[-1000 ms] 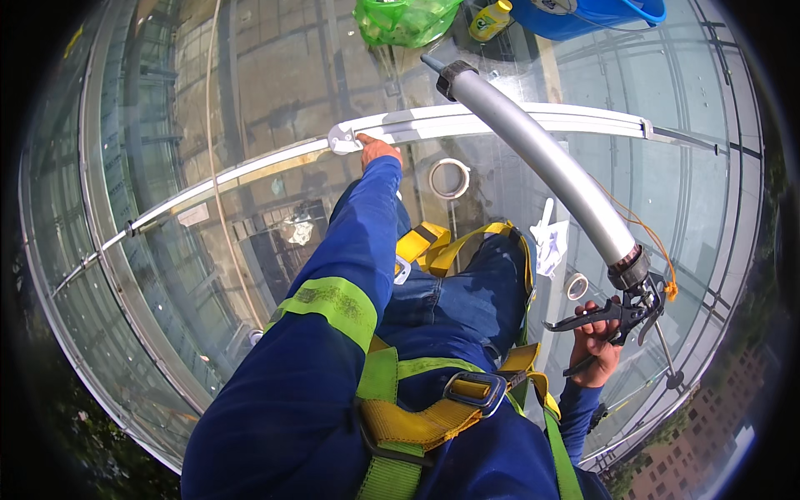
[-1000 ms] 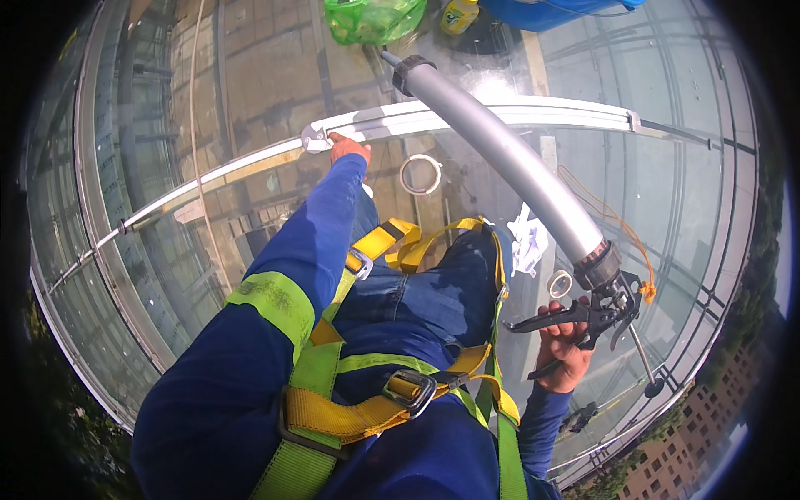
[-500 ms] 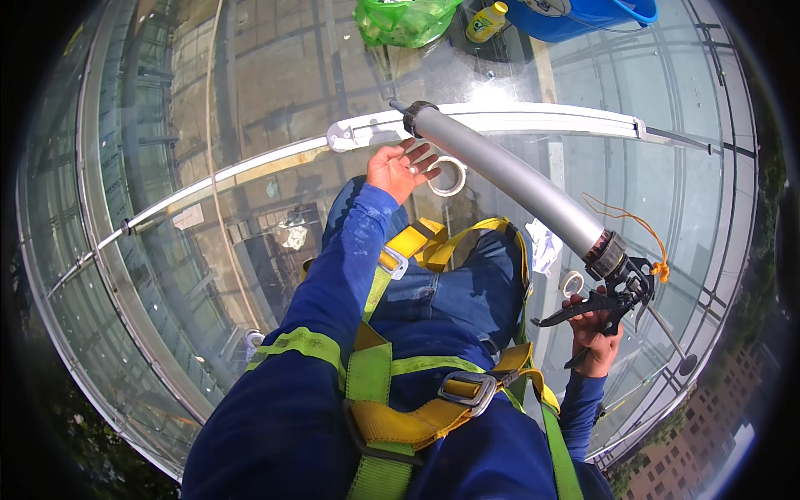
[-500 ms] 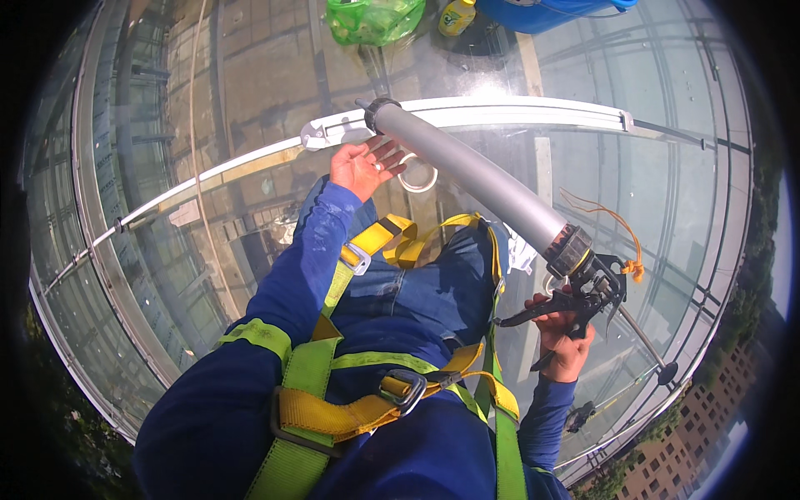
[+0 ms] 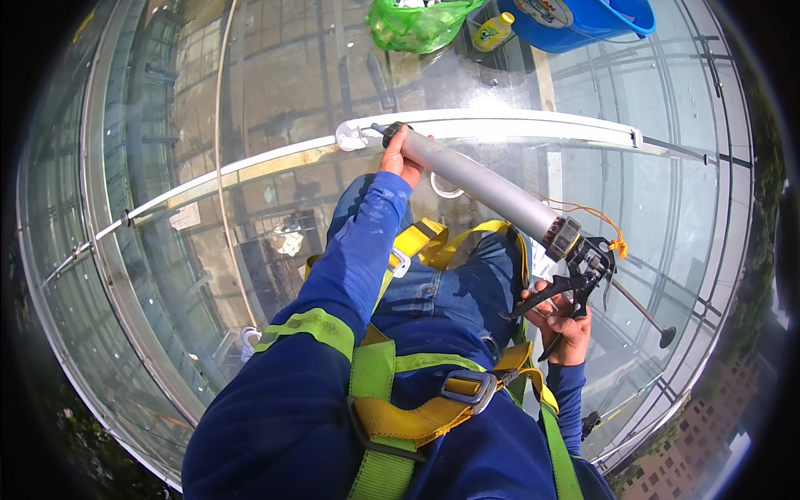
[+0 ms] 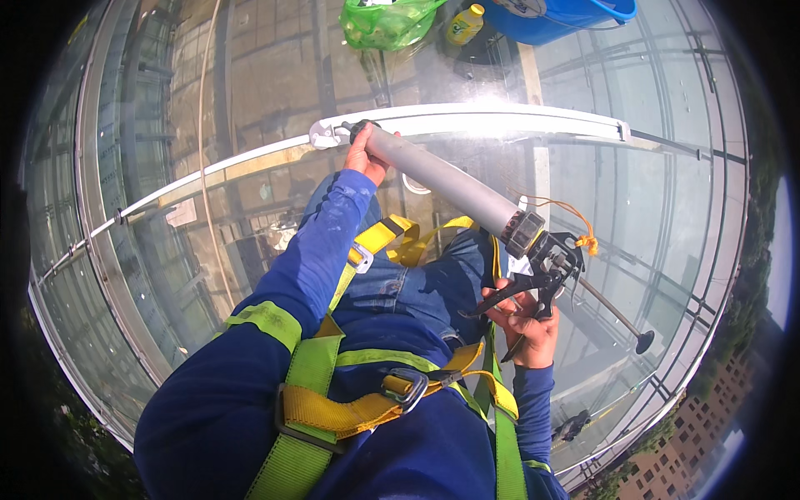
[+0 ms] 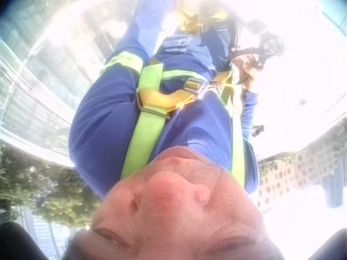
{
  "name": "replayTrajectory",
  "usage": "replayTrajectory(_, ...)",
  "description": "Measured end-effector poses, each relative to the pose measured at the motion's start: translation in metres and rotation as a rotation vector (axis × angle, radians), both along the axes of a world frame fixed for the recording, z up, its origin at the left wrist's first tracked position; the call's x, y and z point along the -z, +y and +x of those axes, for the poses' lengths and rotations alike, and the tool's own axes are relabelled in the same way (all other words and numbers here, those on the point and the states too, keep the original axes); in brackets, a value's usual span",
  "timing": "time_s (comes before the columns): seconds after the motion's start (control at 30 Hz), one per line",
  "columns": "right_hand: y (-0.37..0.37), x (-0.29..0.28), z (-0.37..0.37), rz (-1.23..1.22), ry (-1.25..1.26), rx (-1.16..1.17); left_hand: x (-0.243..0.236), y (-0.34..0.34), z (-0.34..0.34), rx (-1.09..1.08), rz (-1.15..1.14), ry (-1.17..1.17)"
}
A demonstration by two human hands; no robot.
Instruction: The person applies adhesive and sealant along the frames of a glass structure, using tape to mask the areas and a sealant gun to apply the material.
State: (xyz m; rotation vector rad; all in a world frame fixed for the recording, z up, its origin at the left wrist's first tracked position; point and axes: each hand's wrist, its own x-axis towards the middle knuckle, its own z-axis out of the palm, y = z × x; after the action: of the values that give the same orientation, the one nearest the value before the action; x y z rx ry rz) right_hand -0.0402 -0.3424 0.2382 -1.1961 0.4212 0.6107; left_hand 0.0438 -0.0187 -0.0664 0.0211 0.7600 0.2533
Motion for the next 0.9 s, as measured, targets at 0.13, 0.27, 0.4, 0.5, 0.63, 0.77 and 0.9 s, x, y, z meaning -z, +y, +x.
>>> replayTrajectory(0.13,0.005,0.013,0.003,-0.03,-0.05,-0.064,0.013,0.008,-0.004,0.043,-0.018,0.079)
replayTrajectory(0.27,0.018,0.023,0.003,-0.072,-0.065,-0.047,0.026,0.01,-0.005,0.013,0.018,0.1)
replayTrajectory(0.4,0.023,0.028,0.007,-0.16,-0.046,-0.048,0.039,0.014,-0.005,0.027,0.028,0.122)
replayTrajectory(0.5,0.022,0.031,0.014,-0.219,-0.034,-0.036,0.048,0.016,-0.005,0.06,0.019,0.147)
replayTrajectory(0.63,0.02,0.028,0.018,-0.34,-0.008,-0.081,0.051,0.013,-0.004,0.037,0.054,0.158)
replayTrajectory(0.77,0.012,0.025,0.022,-0.414,0.031,-0.173,0.055,0.017,-0.006,0.053,0.033,0.131)
replayTrajectory(0.9,0.042,0.026,0.016,-0.268,-0.015,0.027,0.052,0.015,-0.006,0.059,0.043,0.145)
